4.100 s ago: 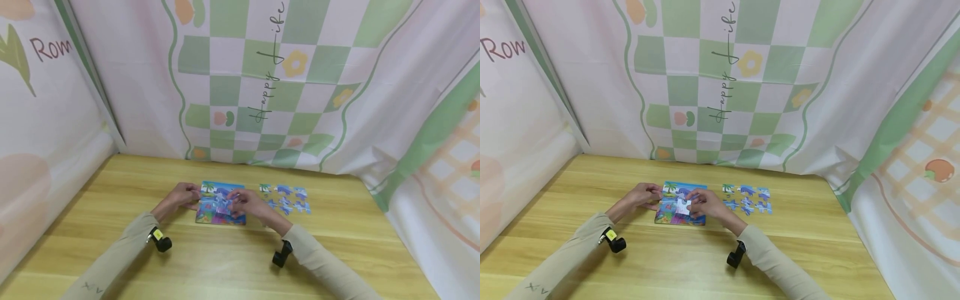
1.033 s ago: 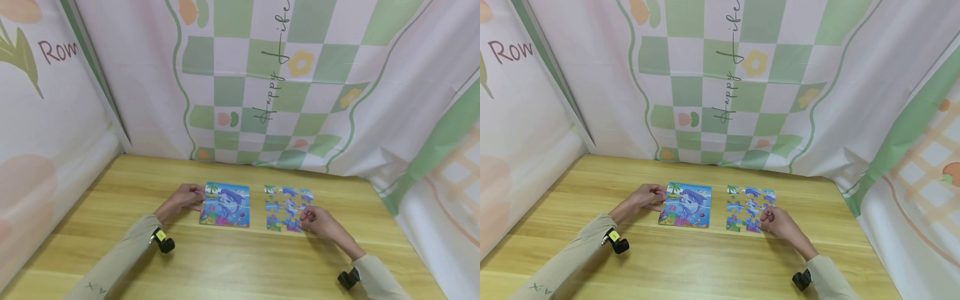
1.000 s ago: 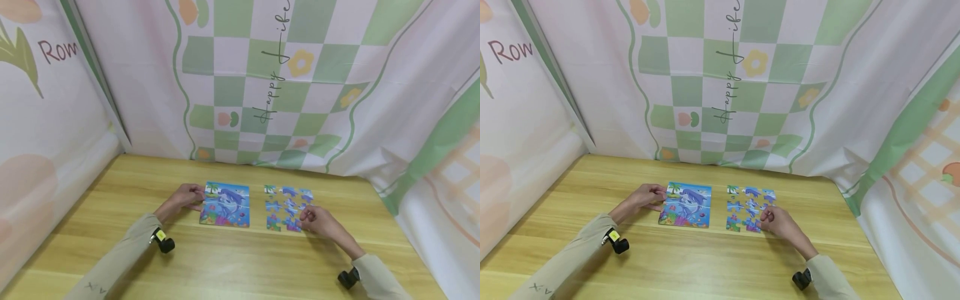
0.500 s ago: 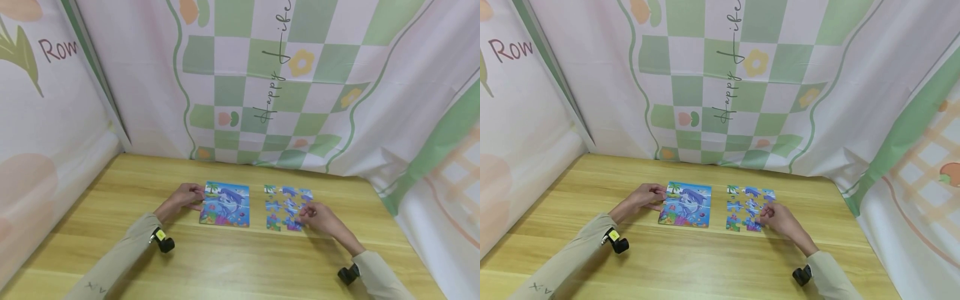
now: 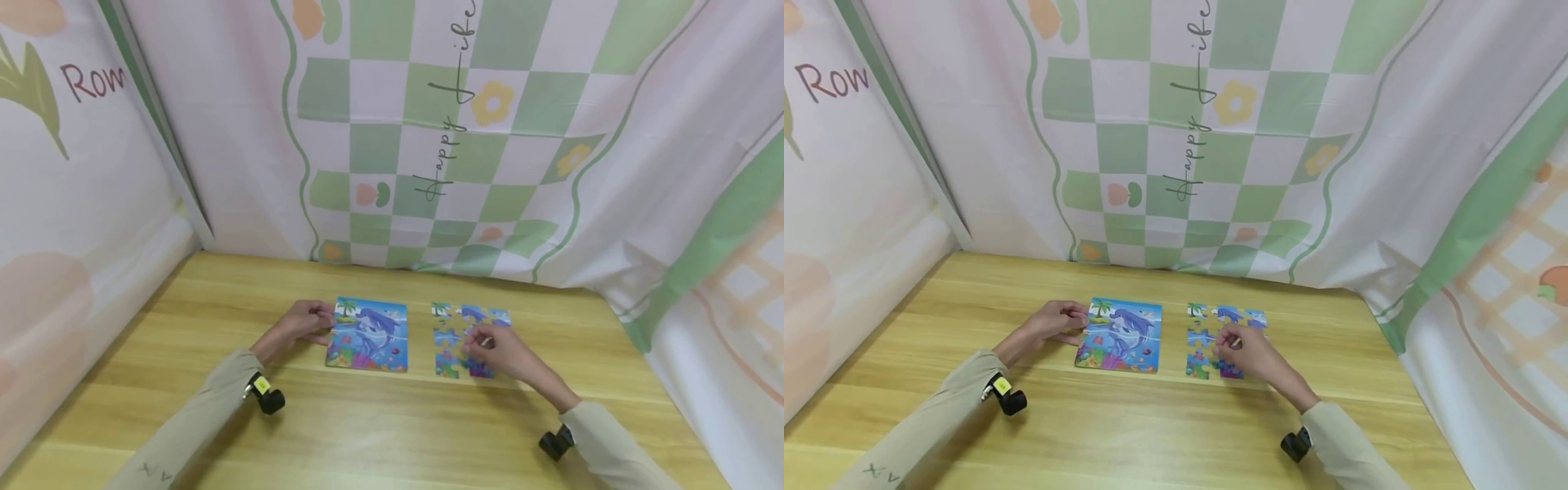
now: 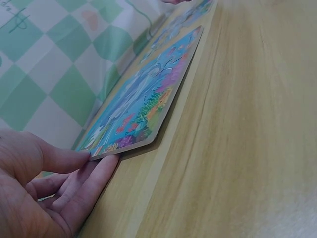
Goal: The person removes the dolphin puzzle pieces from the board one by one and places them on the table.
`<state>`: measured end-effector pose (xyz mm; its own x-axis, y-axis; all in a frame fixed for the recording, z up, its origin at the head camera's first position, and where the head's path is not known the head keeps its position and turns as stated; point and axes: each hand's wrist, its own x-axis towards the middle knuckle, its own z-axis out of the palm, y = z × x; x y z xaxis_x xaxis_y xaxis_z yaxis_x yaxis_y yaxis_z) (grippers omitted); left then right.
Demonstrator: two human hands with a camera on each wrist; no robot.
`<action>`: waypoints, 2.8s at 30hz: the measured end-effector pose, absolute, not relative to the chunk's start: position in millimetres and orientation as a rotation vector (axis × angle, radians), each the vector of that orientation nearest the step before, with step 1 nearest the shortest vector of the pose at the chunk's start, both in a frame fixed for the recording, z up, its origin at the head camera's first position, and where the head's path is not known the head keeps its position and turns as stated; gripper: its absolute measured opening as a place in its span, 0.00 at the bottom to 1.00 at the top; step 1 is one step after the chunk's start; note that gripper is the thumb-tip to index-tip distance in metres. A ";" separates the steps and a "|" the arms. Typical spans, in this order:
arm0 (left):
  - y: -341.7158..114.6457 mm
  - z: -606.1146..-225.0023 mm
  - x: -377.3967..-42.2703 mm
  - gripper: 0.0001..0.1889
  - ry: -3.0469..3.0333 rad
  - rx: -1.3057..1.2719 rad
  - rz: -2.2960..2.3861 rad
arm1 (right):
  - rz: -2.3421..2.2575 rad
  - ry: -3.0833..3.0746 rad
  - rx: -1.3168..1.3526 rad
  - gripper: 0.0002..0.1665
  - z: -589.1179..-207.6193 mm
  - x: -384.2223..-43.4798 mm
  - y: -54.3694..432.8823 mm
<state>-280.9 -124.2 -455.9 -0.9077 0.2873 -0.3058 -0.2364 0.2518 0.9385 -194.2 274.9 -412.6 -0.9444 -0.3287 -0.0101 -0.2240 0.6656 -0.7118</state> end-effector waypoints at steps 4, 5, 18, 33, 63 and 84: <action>-125.1 -455.5 -281.2 0.22 2.115 0.056 1.692 | -1.269 2.635 -0.516 0.09 -414.7 -199.1 263.3; -125.2 -455.3 -281.3 0.22 2.116 0.053 1.690 | -1.311 2.586 -0.518 0.10 -414.8 -200.4 259.8; -123.8 -449.9 -283.0 0.21 2.097 -0.002 1.702 | -1.347 2.521 -0.543 0.09 -424.0 -208.3 205.4; -127.6 -450.6 -287.3 0.23 2.047 0.012 1.724 | -1.259 2.550 -0.590 0.04 -424.9 -212.0 178.7; -134.8 -460.6 -288.5 0.25 1.935 0.066 1.784 | -0.972 2.700 -0.633 0.27 -432.8 -215.8 150.4; -136.5 -461.9 -290.3 0.25 1.944 0.060 1.781 | -0.973 2.705 -0.484 0.26 -429.2 -221.2 141.9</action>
